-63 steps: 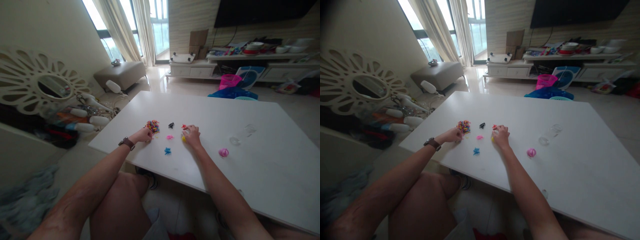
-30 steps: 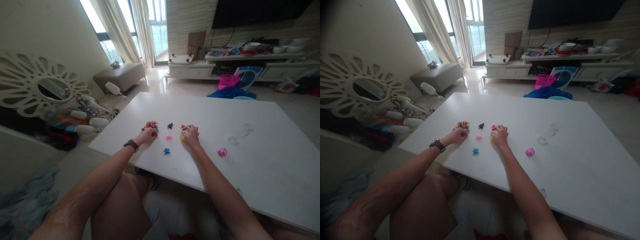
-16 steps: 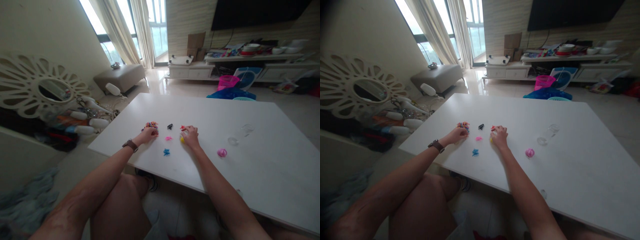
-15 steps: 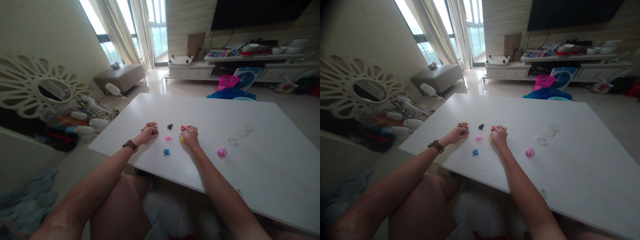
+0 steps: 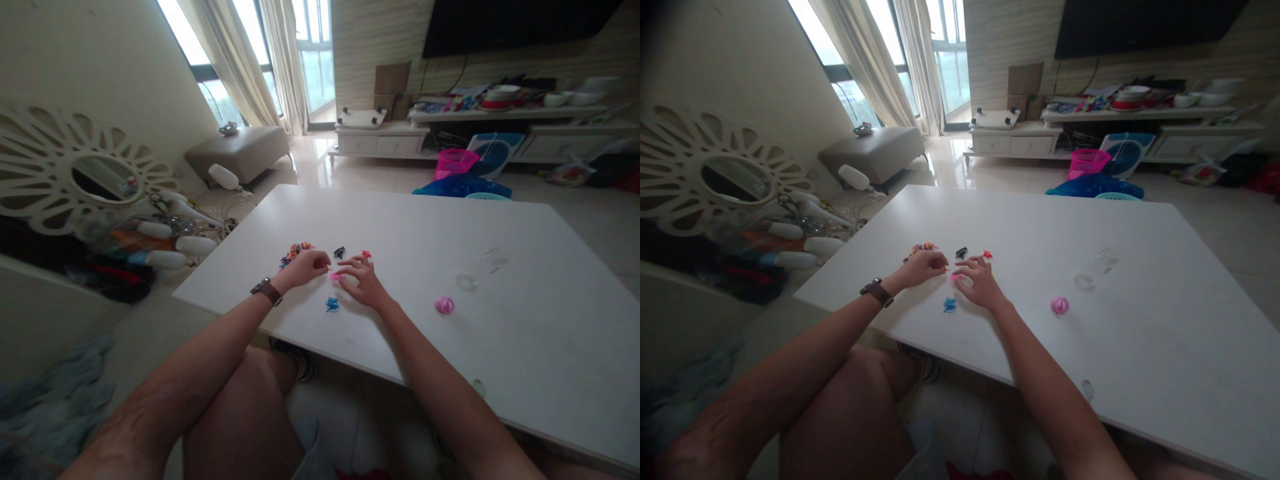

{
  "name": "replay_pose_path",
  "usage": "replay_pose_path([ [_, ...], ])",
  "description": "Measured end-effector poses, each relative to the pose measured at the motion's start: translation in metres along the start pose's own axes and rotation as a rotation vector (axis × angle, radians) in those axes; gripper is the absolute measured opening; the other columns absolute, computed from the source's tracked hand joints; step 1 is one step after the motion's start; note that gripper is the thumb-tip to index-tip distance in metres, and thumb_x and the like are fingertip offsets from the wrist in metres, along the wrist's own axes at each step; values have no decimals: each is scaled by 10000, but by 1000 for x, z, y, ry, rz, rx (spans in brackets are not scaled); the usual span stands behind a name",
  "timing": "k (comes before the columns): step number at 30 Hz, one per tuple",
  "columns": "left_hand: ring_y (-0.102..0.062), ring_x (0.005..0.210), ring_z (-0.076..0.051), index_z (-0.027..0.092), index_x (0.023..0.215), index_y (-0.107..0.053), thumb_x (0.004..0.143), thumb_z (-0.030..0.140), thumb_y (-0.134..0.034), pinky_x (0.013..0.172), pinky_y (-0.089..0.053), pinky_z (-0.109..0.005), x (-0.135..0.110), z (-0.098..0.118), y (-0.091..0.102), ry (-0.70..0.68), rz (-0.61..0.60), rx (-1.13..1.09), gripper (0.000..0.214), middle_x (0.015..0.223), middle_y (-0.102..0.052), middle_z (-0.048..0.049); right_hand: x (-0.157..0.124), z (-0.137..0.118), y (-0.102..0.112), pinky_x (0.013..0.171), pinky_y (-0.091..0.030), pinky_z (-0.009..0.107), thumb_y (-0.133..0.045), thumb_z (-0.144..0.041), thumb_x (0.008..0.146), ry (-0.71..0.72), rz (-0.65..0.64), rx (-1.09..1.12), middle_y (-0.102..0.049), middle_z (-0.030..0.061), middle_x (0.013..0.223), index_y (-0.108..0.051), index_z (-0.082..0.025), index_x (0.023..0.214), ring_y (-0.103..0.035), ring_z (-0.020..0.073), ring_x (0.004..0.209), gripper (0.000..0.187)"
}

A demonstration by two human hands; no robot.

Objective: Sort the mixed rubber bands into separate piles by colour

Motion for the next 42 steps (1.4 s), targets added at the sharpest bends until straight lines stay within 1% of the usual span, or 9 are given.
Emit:
replay_pose_path([
  [2, -626, 661, -132, 125, 873, -692, 817, 181, -664, 614, -467, -218, 2, 4, -2, -18, -6, -8, 84, 718, -696, -33, 0, -5, -2, 1021, -350, 479, -661, -300, 909, 27, -50, 1, -696, 53, 1282, -744, -268, 1101, -500, 286, 1218, 212],
  [5, -638, 665, -131, 120, 895, -697, 825, 171, -662, 616, -473, -213, 4, 9, -5, -33, -17, -7, 94, 724, -705, -37, 0, -7, -3, 1003, -356, 471, -653, -297, 922, 34, -69, 4, -721, 61, 1221, -740, -256, 1127, -518, 283, 1196, 226],
  [14, -659, 670, -137, 112, 927, -706, 806, 159, -684, 616, -484, -209, 6, 11, -6, -37, -31, -6, 133, 707, -711, -35, 1, -7, -2, 1011, -346, 460, -635, -277, 934, 30, -14, 25, -752, 43, 1120, -743, -243, 1053, -558, 259, 1133, 165],
  [18, -664, 669, -137, 110, 934, -709, 791, 139, -686, 623, -488, -211, 7, 10, -8, -25, -50, -9, 147, 719, -721, -38, 2, -6, 1, 1019, -337, 448, -616, -281, 941, 24, 43, 28, -764, 34, 1037, -740, -239, 948, -588, 240, 1086, 131],
  [22, -669, 674, -140, 112, 909, -712, 778, 138, -697, 626, -494, -214, 6, 9, -8, -11, -50, -9, 134, 728, -729, -45, 4, 8, 10, 1011, -335, 442, -570, -284, 954, -126, 182, -34, -762, 53, 962, -721, -223, 844, -599, 243, 1074, 197],
  [26, -681, 683, -149, 119, 902, -714, 767, 168, -727, 642, -512, -227, 4, 10, -7, 5, -46, -28, 144, 736, -736, -50, 3, 30, 15, 951, -361, 449, -551, -282, 929, -400, 267, -161, -742, 76, 1110, -725, -216, 968, -555, 277, 1120, 190],
  [29, -691, 696, -155, 124, 894, -712, 762, 188, -742, 641, -518, -231, 4, 10, -6, 12, -42, -42, 150, 747, -742, -54, 1, 42, 14, 957, -370, 467, -544, -286, 908, -509, 254, -208, -718, 88, 1170, -716, -218, 1039, -518, 303, 1156, 226],
  [35, -688, 686, -157, 119, 902, -709, 770, 198, -738, 645, -524, -239, 4, 10, -7, 31, -49, -52, 156, 749, -743, -65, -2, 53, 7, 982, -354, 511, -548, -285, 889, -519, 228, -219, -696, 124, 1222, -705, -208, 1101, -483, 342, 1224, 275],
  [42, -697, 687, -159, 121, 908, -707, 769, 196, -742, 650, -536, -240, 2, 8, -6, 31, -43, -63, 162, 752, -748, -68, -3, 57, 8, 981, -360, 506, -583, -260, 874, -480, 254, -222, -677, 120, 1297, -719, -203, 999, -485, 342, 1255, 193],
])
Point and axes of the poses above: each hand's wrist, its own x-axis towards the middle knuckle, its own y-axis out of the back of the hand, z = x × y, the point moved 2 cm from there along x, towards the middle knuckle
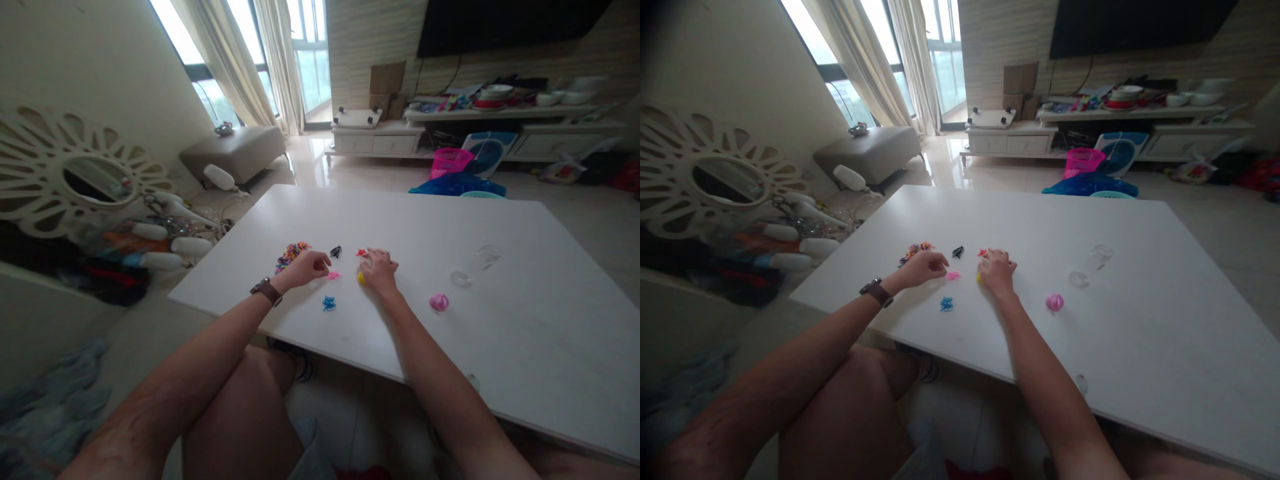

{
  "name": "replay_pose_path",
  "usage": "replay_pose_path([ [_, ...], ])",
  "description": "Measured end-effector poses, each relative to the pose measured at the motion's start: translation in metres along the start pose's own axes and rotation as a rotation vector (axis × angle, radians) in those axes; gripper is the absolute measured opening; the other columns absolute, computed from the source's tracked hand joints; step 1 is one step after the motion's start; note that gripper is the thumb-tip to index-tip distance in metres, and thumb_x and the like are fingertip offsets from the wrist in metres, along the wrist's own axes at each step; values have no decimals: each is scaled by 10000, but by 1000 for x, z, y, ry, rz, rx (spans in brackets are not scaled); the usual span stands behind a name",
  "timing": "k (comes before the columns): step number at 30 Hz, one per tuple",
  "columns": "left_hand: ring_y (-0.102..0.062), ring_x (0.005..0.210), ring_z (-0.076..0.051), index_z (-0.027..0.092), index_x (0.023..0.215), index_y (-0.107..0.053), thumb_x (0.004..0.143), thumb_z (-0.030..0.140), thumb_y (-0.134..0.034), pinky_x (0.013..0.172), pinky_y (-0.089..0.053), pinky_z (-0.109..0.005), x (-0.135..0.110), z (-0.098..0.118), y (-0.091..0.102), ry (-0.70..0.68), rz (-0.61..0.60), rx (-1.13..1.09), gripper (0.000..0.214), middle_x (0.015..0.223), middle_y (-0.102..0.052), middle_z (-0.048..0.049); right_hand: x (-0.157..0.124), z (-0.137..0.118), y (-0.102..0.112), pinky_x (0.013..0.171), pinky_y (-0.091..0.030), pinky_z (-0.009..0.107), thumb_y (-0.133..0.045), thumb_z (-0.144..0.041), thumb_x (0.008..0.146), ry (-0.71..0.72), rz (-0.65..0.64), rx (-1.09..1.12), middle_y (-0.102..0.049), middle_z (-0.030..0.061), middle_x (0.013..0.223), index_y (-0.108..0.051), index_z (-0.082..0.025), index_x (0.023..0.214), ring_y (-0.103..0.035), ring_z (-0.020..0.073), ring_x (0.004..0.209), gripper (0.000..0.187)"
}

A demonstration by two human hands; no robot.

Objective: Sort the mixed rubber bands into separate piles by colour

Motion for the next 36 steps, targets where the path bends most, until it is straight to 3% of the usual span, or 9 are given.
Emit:
replay_pose_path([
  [4, -696, 686, -152, 125, 919, -706, 765, 166, -738, 638, -529, -227, 1, -3, 0, 5, 7, -3, 163, 749, -747, -60, -3, -16, 7, 952, -385, 470, -599, -272, 885, 82, -36, 79, -711, 92, 1188, -731, -228, 975, -527, 311, 1182, 166],
  [10, -692, 684, -142, 119, 966, -698, 779, 153, -724, 638, -523, -218, 2, 0, -3, 5, -16, -55, 192, 750, -742, -55, -18, -49, 5, 1018, -349, 463, -641, -323, 933, 413, -213, 198, -725, 66, 1046, -749, -263, 1074, -578, 264, 1108, 187],
  [13, -694, 698, -142, 120, 979, -693, 787, 165, -719, 641, -520, -215, 2, 7, -6, -17, -28, -71, 199, 758, -742, -51, -21, -53, 2, 993, -363, 443, -626, -332, 957, 476, -254, 235, -722, 65, 1035, -746, -272, 1143, -576, 248, 1067, 229],
  [16, -689, 692, -139, 118, 1000, -686, 778, 141, -709, 650, -521, -218, 3, 14, -11, -39, -44, -73, 224, 745, -736, -42, -20, -51, 0, 960, -374, 428, -622, -313, 962, 495, -282, 250, -725, 61, 991, -771, -269, 1077, -575, 238, 1021, 194],
  [24, -675, 669, -132, 119, 991, -679, 736, 81, -691, 635, -509, -212, 4, 16, -18, -31, -57, -54, 258, 745, -734, -34, -16, -51, 3, 923, -429, 417, -564, -251, 959, 448, -293, 310, -722, 67, 940, -751, -239, 943, -610, 240, 965, 188],
  [27, -679, 667, -131, 124, 1028, -669, 737, 72, -673, 629, -514, -209, 3, 14, -17, -10, -61, -62, 296, 755, -742, -35, -7, -42, 14, 938, -461, 413, -548, -230, 931, 365, -187, 320, -717, 72, 924, -727, -225, 892, -626, 236, 939, 184],
  [30, -684, 670, -133, 129, 1035, -663, 733, 74, -678, 633, -525, -212, 2, 12, -15, 0, -63, -64, 308, 764, -748, -38, 4, -25, 26, 810, -508, 353, -564, -223, 864, 182, -75, 328, -732, 66, 887, -712, -211, 834, -646, 217, 852, 151],
  [33, -691, 681, -141, 130, 1027, -667, 735, 94, -696, 647, -535, -222, 2, 10, -13, 10, -54, -52, 296, 777, -753, -46, 9, -12, 32, 724, -503, 312, -601, -222, 785, 39, -111, 302, -724, 34, 774, -705, -202, 779, -637, 180, 703, 107],
  [36, -699, 697, -151, 124, 1025, -672, 744, 105, -702, 661, -541, -232, 1, 9, -10, 32, -40, -43, 283, 785, -755, -59, 10, -7, 33, 678, -480, 290, -606, -202, 741, 0, -188, 269, -712, 21, 708, -707, -194, 744, -631, 168, 653, 101],
])
Point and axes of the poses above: each hand's wrist, its own x-axis towards the middle knuckle, its own y-axis out of the back of the hand, z = x × y, the point moved 2 cm from there along x, towards the middle knuckle
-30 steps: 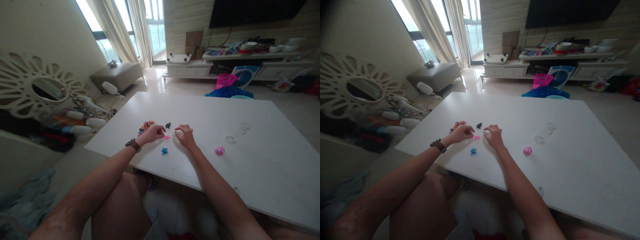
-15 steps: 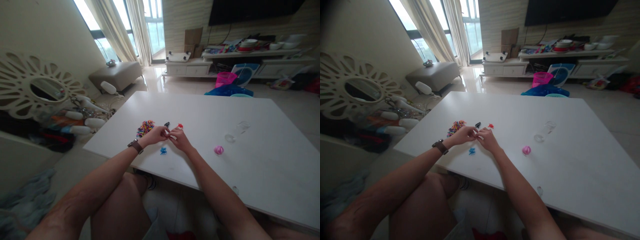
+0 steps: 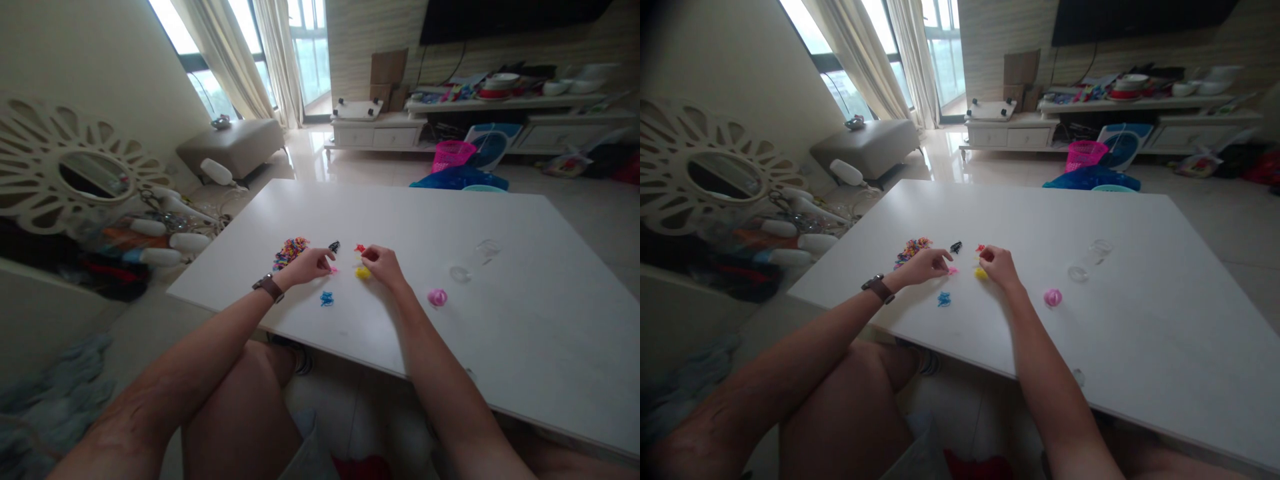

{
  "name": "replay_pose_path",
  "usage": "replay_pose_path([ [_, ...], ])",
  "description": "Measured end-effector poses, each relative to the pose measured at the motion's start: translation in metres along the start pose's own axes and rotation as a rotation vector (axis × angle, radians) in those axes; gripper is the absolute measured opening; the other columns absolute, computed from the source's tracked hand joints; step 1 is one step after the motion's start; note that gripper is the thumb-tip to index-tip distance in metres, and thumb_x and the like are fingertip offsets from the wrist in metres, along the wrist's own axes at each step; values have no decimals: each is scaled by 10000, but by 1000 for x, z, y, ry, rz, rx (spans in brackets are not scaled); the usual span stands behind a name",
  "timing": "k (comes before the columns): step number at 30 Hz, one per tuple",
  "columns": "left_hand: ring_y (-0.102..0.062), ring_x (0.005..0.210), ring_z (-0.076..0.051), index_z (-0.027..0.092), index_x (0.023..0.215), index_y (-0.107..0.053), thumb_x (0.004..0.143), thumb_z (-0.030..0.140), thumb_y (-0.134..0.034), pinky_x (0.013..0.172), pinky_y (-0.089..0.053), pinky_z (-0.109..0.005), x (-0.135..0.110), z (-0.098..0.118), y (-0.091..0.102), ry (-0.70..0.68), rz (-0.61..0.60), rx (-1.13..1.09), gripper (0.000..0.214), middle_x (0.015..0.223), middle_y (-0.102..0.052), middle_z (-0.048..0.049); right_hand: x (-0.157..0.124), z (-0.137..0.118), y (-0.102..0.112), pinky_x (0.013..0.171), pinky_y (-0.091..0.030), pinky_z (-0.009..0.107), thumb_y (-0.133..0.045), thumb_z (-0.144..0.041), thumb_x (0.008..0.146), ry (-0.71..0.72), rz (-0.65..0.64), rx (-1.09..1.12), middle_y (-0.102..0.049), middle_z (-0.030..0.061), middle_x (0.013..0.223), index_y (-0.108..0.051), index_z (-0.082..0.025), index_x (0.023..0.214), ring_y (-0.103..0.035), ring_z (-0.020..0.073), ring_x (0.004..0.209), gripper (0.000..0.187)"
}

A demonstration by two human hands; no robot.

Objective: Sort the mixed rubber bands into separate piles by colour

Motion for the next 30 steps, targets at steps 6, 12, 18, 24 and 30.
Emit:
replay_pose_path([
  [6, -698, 707, -149, 127, 1016, -679, 751, 123, -715, 678, -544, -238, -1, 1, 2, -11, 14, 23, 267, 798, -754, -60, -1, 4, 2, 649, -449, 276, -608, -172, 703, -38, -93, -82, -734, 35, 717, -727, -194, 709, -641, 168, 655, 121],
  [12, -694, 699, -151, 126, 1008, -681, 753, 141, -725, 662, -539, -237, -1, -2, 2, -14, 19, 1, 259, 788, -749, -62, -3, 9, 4, 606, -398, 285, -633, -209, 682, -91, -109, -277, -715, 35, 715, -716, -223, 660, -596, 171, 650, 87],
  [18, -699, 707, -152, 121, 1010, -677, 765, 151, -728, 678, -540, -243, 0, -2, 3, -28, 32, -28, 252, 789, -753, -63, -4, -7, -3, 695, -438, 305, -595, -164, 717, 127, 41, -232, -650, 20, 688, -674, -210, 678, -557, 175, 676, 100],
  [24, -721, 738, -166, 111, 1024, -665, 782, 175, -733, 682, -540, -242, 0, 1, 2, -36, 25, -114, 258, 809, -767, -87, -18, -33, -26, 780, -472, 336, -659, -213, 855, 459, -91, -6, -671, 26, 783, -696, -215, 836, -598, 193, 778, 42],
  [30, -733, 767, -187, 100, 1036, -661, 789, 215, -757, 681, -536, -249, 1, 3, 1, -41, 0, -186, 289, 832, -772, -117, -21, -32, -37, 781, -459, 337, -667, -219, 908, 500, -148, -4, -692, 37, 810, -719, -218, 879, -608, 207, 829, 59],
])
Point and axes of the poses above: each hand's wrist, its own x-axis towards the middle knuckle, its own y-axis out of the back of the hand, z = x × y, the point moved 2 cm from there along x, towards the middle knuckle
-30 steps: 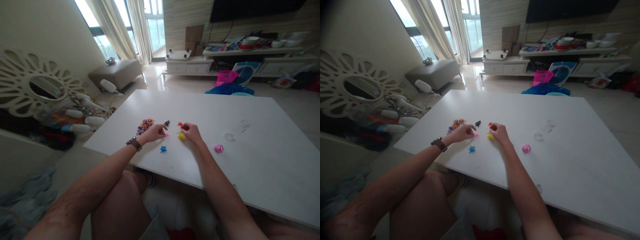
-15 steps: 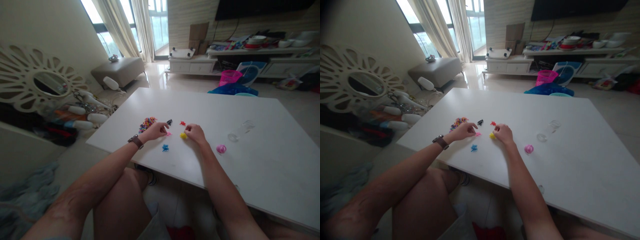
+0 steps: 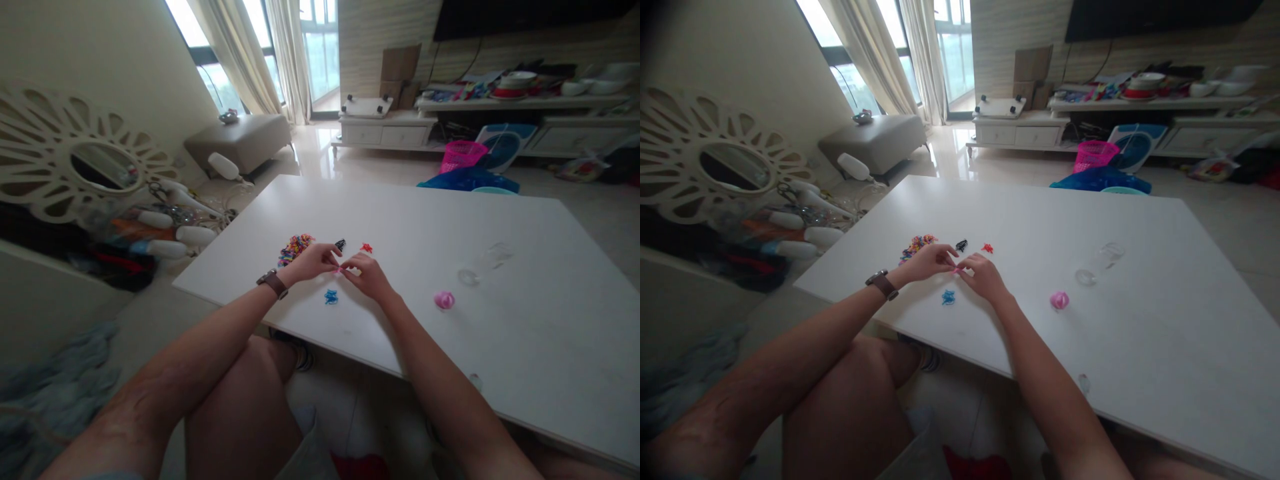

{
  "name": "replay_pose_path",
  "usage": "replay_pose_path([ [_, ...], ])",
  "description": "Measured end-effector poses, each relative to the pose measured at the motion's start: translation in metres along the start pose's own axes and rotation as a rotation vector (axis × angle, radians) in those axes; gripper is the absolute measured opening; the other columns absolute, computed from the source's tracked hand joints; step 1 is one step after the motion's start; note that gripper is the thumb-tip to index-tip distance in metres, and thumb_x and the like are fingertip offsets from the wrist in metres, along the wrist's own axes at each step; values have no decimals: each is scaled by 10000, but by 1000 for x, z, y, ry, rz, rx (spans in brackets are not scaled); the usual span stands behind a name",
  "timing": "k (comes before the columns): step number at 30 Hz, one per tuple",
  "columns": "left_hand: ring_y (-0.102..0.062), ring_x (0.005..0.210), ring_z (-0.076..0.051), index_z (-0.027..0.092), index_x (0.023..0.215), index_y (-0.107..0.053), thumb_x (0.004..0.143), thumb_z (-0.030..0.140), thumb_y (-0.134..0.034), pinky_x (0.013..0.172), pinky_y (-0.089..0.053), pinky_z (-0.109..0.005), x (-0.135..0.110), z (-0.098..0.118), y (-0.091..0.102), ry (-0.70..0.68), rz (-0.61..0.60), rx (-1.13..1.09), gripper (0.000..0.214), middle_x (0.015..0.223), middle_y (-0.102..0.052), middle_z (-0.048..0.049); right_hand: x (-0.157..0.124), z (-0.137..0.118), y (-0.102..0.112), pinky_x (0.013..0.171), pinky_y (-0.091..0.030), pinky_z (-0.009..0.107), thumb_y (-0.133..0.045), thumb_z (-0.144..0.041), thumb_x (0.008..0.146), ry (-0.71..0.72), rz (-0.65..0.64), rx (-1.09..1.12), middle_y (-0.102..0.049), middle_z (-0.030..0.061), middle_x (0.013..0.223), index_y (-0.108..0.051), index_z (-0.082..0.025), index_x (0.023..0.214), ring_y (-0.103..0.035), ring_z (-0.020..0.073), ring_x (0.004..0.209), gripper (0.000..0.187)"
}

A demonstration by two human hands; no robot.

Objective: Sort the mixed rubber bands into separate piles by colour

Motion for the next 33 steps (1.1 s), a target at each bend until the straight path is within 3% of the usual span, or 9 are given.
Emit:
replay_pose_path([
  [9, -709, 723, -158, 103, 1029, -679, 772, 162, -740, 656, -517, -228, 1, 4, -1, -25, 35, 6, 271, 786, -757, -82, 1, -2, 5, 754, -442, 310, -600, -161, 878, -21, 27, 33, -634, 17, 786, -651, -205, 814, -580, 176, 770, 93],
  [14, -700, 712, -151, 114, 1018, -691, 754, 148, -731, 658, -516, -227, 1, 2, 6, 10, 49, 99, 269, 788, -759, -69, 2, 2, 14, 714, -455, 291, -577, -139, 826, -87, 115, 33, -641, 16, 801, -619, -210, 800, -597, 171, 772, 86],
  [21, -712, 692, -168, 112, 973, -727, 732, 172, -758, 627, -505, -227, -5, -6, 1, 93, -206, 145, 251, 773, -767, -72, 3, 12, 18, 666, -482, 284, -571, -138, 768, -161, 257, 27, -656, 14, 774, -591, -214, 749, -605, 162, 705, 81],
  [27, -719, 704, -161, 124, 974, -762, 716, 108, -740, 655, -496, -215, -8, -7, -11, 131, -325, 251, 259, 798, -782, -61, 2, 16, 19, 682, -495, 301, -572, -156, 753, -177, 294, -4, -663, 15, 760, -607, -214, 740, -602, 164, 684, 70],
  [33, -707, 692, -157, 135, 894, -790, 750, 191, -753, 652, -478, -210, -10, -7, -10, 105, -351, 275, 159, 766, -775, -57, 1, 25, 28, 689, -505, 299, -576, -186, 736, -310, 333, -6, -706, 23, 783, -652, -208, 764, -620, 165, 678, 84],
])
Point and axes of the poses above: each hand's wrist, its own x-axis towards the middle knuckle, its own y-axis out of the back of the hand, z = x × y, the point moved 2 cm from there along x, towards the middle knuckle
